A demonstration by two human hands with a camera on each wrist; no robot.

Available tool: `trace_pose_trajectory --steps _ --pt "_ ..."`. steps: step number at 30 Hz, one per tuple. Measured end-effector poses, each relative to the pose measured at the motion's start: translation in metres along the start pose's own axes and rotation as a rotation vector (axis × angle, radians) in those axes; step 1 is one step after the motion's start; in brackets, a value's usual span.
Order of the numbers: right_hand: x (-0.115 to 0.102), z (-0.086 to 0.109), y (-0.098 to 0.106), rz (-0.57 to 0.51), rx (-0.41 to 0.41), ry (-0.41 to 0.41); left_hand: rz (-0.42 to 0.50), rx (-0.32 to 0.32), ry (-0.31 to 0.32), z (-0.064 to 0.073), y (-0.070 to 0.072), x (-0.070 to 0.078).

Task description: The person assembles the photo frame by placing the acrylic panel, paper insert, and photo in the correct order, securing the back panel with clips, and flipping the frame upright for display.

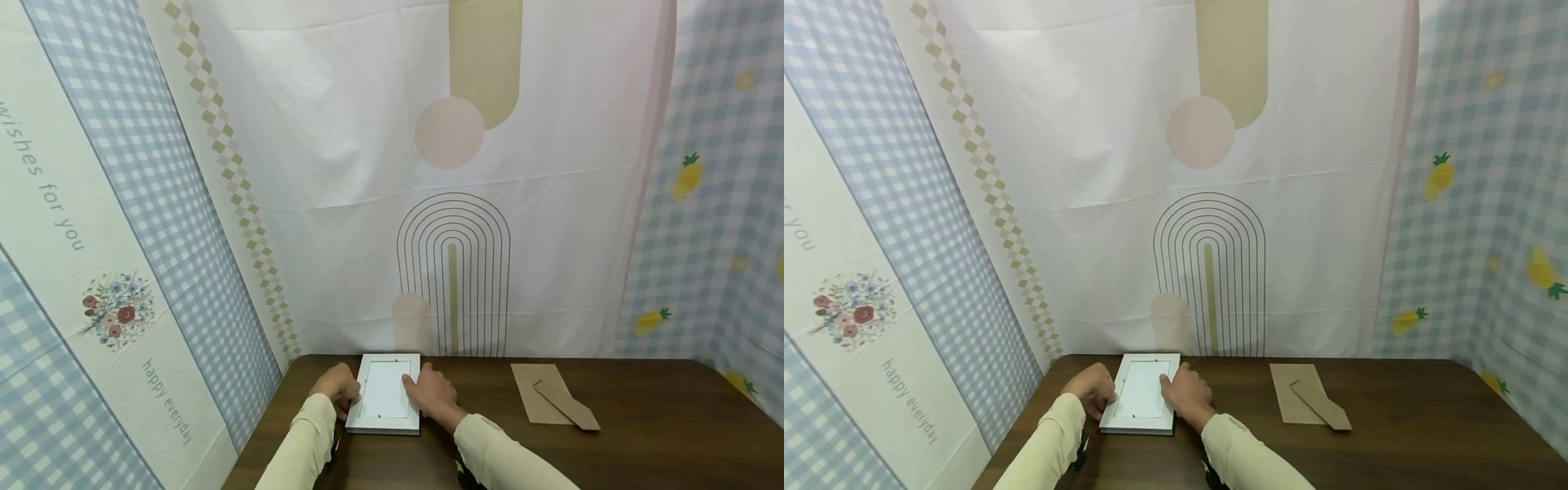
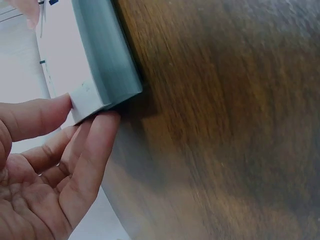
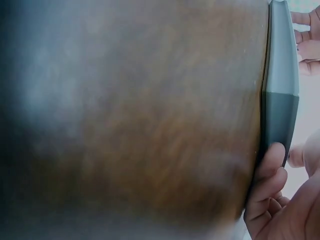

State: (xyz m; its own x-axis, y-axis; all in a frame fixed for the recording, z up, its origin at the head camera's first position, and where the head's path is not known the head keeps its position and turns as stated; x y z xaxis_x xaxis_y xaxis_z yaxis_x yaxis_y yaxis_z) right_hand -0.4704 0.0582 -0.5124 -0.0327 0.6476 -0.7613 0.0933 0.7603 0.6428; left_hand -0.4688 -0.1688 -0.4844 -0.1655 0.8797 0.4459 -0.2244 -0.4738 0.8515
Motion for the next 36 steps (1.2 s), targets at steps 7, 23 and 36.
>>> trace_pose_trajectory --steps 7,23,36 --pt "-0.005 0.001 0.001 0.01 0.025 0.029 -0.021 -0.021 -0.028 0.0 -0.001 0.001" --pt "0.0 -0.002 0.006 0.021 0.059 0.051 0.062 -0.028 -0.052 0.007 -0.008 0.013" --pt "0.0 0.005 0.022 0.06 0.103 0.063 0.052 -0.026 -0.067 0.009 -0.011 0.024"
Point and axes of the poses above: each hand's wrist, its own z-axis away from the middle knuckle, its own y-axis out of the back of the hand, x = y × z, the point moved 10 cm from there along -z, towards the middle knuckle, and after that the axes turned 7 degrees about -z, right-handed, at the moved point
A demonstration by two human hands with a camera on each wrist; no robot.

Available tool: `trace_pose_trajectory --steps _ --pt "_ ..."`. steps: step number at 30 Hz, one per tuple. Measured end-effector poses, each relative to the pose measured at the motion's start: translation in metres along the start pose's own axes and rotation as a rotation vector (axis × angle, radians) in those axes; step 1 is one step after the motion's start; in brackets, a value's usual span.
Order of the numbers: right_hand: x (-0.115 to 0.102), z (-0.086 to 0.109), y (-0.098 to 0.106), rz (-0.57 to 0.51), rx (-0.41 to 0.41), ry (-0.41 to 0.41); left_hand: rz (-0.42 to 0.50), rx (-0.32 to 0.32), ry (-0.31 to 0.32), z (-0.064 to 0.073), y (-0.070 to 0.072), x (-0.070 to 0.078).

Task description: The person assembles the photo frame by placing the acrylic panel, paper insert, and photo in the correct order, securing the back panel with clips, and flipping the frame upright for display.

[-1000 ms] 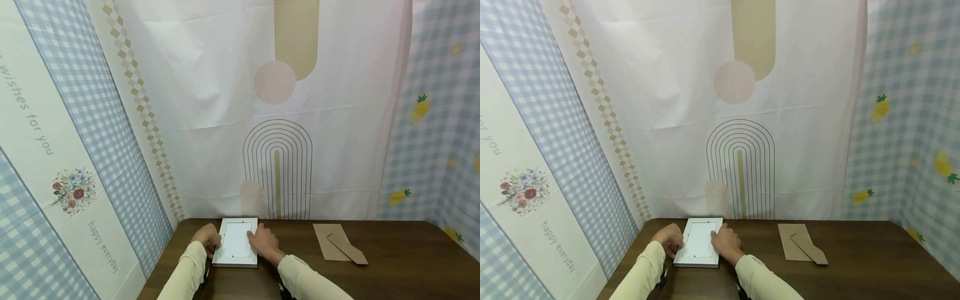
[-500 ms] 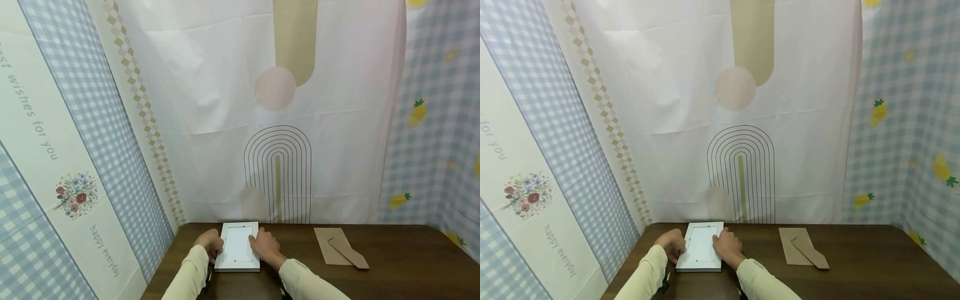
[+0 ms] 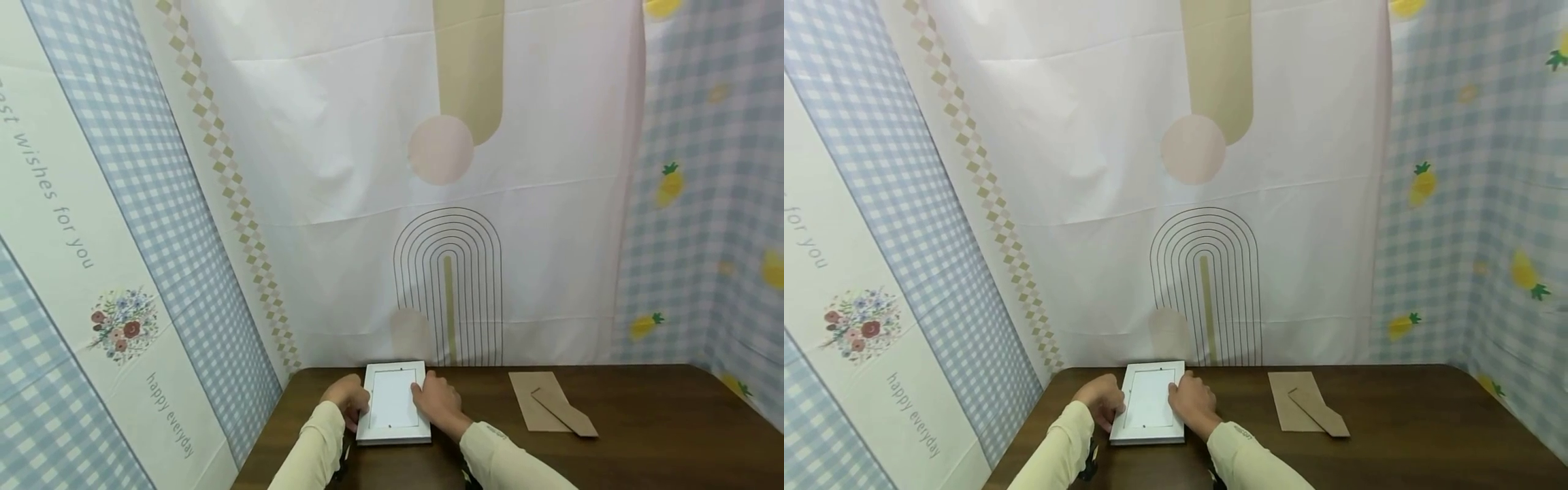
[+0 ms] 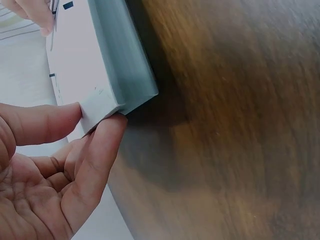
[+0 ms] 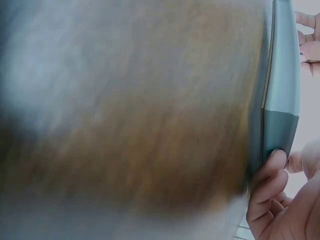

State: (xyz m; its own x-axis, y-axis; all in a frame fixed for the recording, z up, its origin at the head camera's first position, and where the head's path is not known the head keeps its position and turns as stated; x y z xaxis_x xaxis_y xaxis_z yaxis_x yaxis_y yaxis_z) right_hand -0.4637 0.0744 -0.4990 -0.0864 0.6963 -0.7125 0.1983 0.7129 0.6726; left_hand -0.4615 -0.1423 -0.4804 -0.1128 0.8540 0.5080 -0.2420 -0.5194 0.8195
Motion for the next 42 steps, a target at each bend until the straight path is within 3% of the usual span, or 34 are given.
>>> trace_pose_trajectory --steps 29,42 --pt "0.03 0.001 0.044 0.032 0.027 -0.012 0.076 -0.051 -0.048 -0.001 -0.026 0.044" --pt "0.041 0.004 0.062 0.056 0.048 -0.023 0.054 -0.067 -0.068 -0.001 -0.033 0.066"
Point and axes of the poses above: each hand's wrist, its own z-axis away from the middle knuckle, its own y-axis out of the back of the hand, x = y × z, the point moved 10 cm from there along -z, towards the middle knuckle, and after that the axes turned 7 degrees about -z, right-handed, at the moved point
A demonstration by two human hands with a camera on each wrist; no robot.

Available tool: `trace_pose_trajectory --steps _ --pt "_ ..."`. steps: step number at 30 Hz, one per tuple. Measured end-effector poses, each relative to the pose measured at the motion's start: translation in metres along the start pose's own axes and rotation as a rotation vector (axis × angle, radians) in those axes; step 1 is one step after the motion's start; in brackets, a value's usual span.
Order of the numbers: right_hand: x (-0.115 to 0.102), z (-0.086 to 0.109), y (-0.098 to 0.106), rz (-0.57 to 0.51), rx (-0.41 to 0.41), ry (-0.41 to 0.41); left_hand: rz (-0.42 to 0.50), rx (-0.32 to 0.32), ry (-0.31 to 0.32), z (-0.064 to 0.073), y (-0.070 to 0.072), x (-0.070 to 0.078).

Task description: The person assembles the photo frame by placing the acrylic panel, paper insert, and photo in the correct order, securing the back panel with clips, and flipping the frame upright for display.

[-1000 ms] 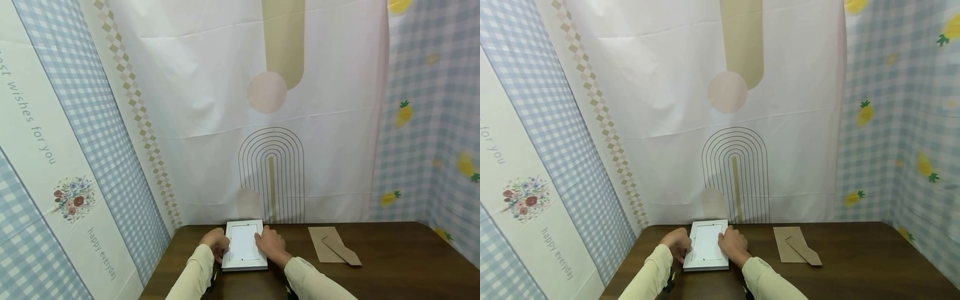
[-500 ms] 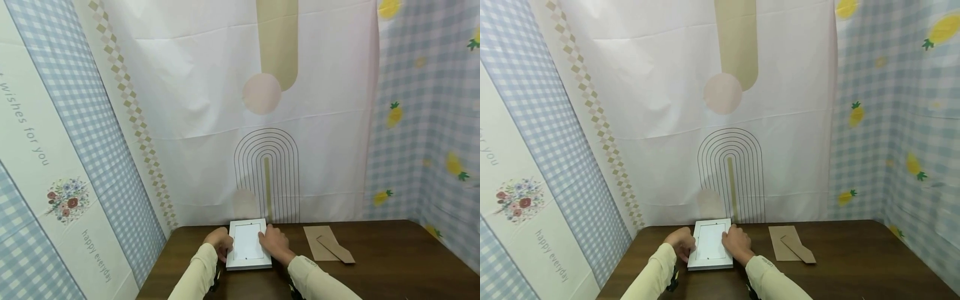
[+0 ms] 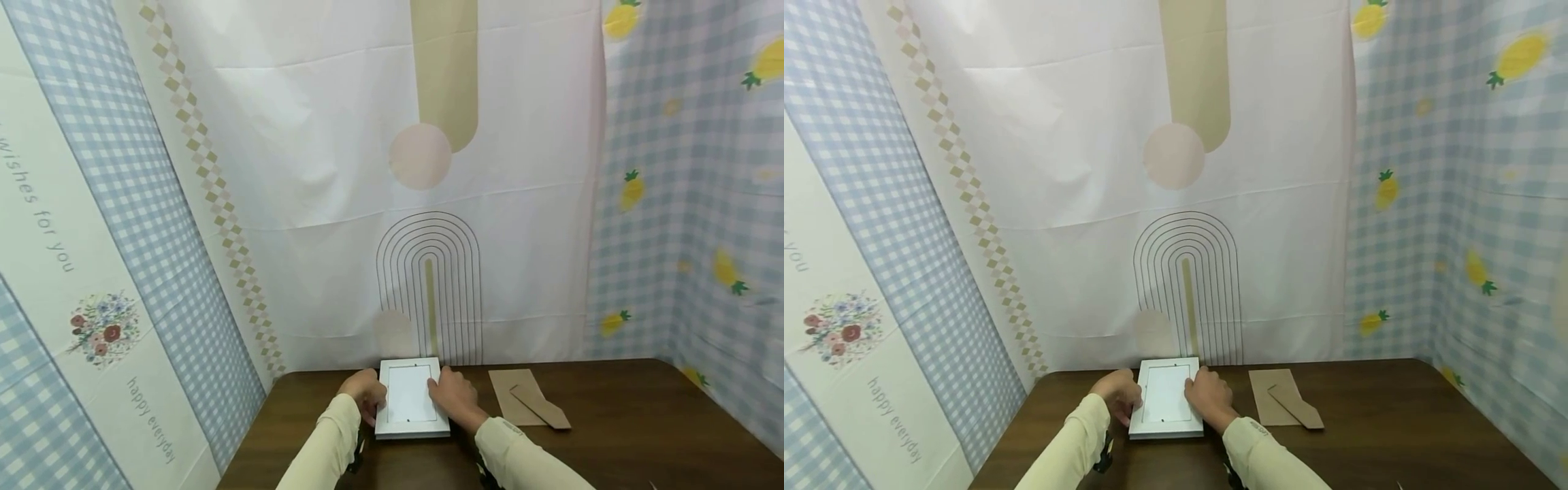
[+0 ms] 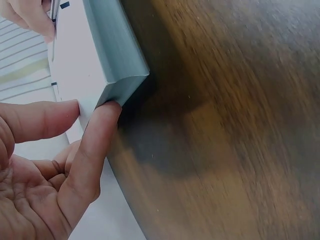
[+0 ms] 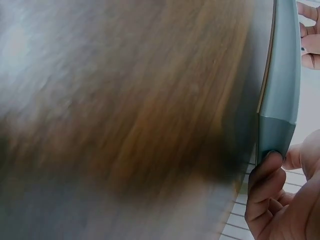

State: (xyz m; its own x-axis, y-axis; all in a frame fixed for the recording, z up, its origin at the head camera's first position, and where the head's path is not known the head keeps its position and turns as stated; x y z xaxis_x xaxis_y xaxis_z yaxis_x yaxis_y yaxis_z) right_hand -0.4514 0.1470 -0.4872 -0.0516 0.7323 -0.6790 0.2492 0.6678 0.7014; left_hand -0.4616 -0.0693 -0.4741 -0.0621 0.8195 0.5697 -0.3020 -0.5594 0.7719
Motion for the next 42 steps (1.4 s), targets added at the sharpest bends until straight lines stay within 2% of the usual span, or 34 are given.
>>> trace_pose_trajectory --steps 21,28,42 --pt "0.026 -0.001 0.02 0.025 0.01 -0.05 -0.009 -0.053 -0.035 -0.009 -0.021 0.026" --pt "0.032 0.0 0.03 0.034 0.02 -0.035 0.007 -0.068 -0.057 -0.009 -0.027 0.036" --pt "0.056 0.001 0.037 0.054 0.044 -0.061 0.008 -0.1 -0.08 -0.013 -0.048 0.049"
Point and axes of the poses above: each hand's wrist, its own z-axis away from the middle knuckle, its own y-axis out of the back of the hand, x = y × z, the point moved 10 cm from there along -z, towards the middle knuckle, and after that the axes turned 7 degrees about -z, right-handed, at the moved point
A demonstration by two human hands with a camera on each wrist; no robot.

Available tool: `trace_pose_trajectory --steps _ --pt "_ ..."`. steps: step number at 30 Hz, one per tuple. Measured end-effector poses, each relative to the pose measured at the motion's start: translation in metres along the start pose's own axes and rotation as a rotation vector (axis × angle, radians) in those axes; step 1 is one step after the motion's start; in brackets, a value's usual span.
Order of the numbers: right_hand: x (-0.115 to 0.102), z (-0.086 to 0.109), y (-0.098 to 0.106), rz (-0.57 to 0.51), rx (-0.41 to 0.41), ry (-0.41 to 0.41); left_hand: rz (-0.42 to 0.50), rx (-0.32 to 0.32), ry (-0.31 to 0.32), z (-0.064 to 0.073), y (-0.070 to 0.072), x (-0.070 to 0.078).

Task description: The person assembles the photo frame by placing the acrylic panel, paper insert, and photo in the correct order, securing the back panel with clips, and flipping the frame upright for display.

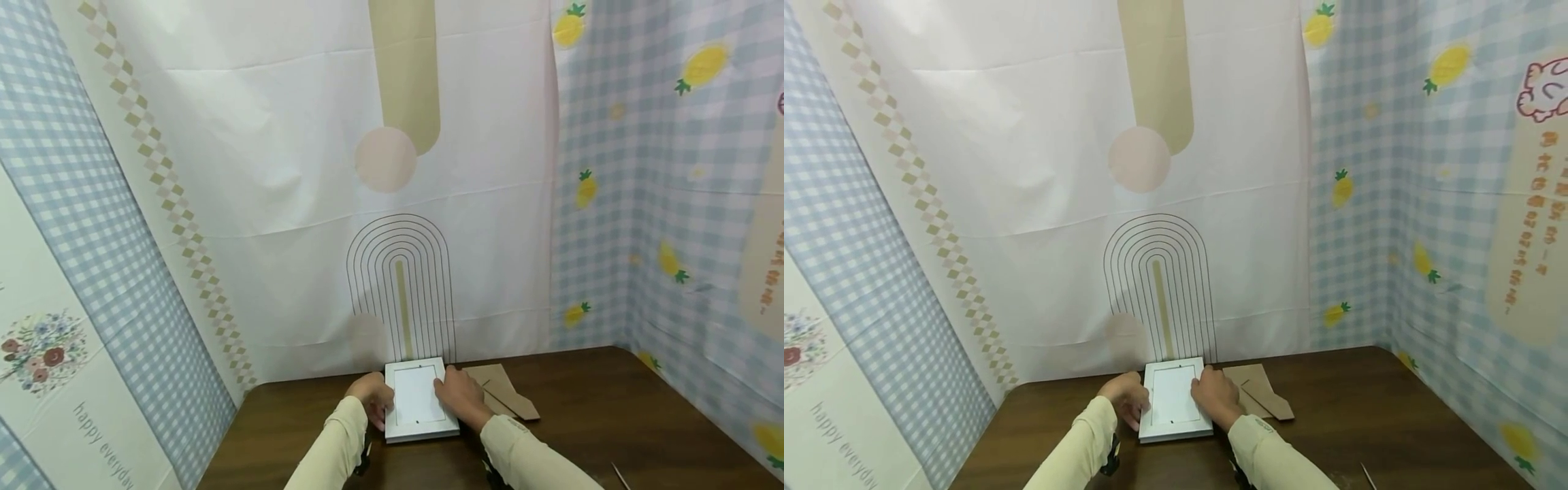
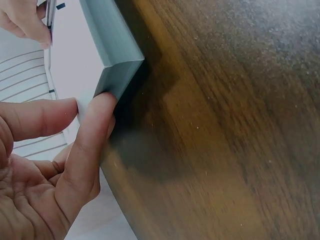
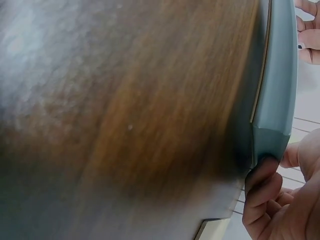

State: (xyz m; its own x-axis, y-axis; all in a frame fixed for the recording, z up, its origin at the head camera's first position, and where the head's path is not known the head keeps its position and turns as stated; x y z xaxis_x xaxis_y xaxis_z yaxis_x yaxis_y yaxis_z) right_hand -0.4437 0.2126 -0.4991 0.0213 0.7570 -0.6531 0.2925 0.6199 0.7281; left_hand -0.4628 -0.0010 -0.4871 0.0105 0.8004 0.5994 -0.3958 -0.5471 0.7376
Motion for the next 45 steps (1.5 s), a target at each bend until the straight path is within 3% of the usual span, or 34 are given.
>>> trace_pose_trajectory --steps 20,31,45 --pt "0.003 0.005 0.001 0.021 -0.033 0.001 0.006 -0.041 0.02 -0.003 -0.008 0.001" --pt "0.005 0.004 -0.003 0.051 -0.025 0.0 -0.044 0.022 0.012 -0.007 -0.004 -0.003" --pt "0.006 0.004 -0.005 0.068 -0.037 0.018 0.047 0.021 0.004 -0.007 -0.004 -0.009"
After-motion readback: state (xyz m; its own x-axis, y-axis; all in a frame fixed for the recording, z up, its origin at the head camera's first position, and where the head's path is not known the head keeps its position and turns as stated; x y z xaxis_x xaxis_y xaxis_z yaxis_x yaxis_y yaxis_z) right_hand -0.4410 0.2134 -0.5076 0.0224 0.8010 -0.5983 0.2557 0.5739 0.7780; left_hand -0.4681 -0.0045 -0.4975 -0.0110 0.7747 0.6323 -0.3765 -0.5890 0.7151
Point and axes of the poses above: each hand's wrist, its own z-axis away from the middle knuckle, its own y-axis out of the back of the hand, x = y × z, the point moved 10 cm from there along -z, towards the middle knuckle, and after that the axes turned 7 degrees about -z, right-handed, at the moved point
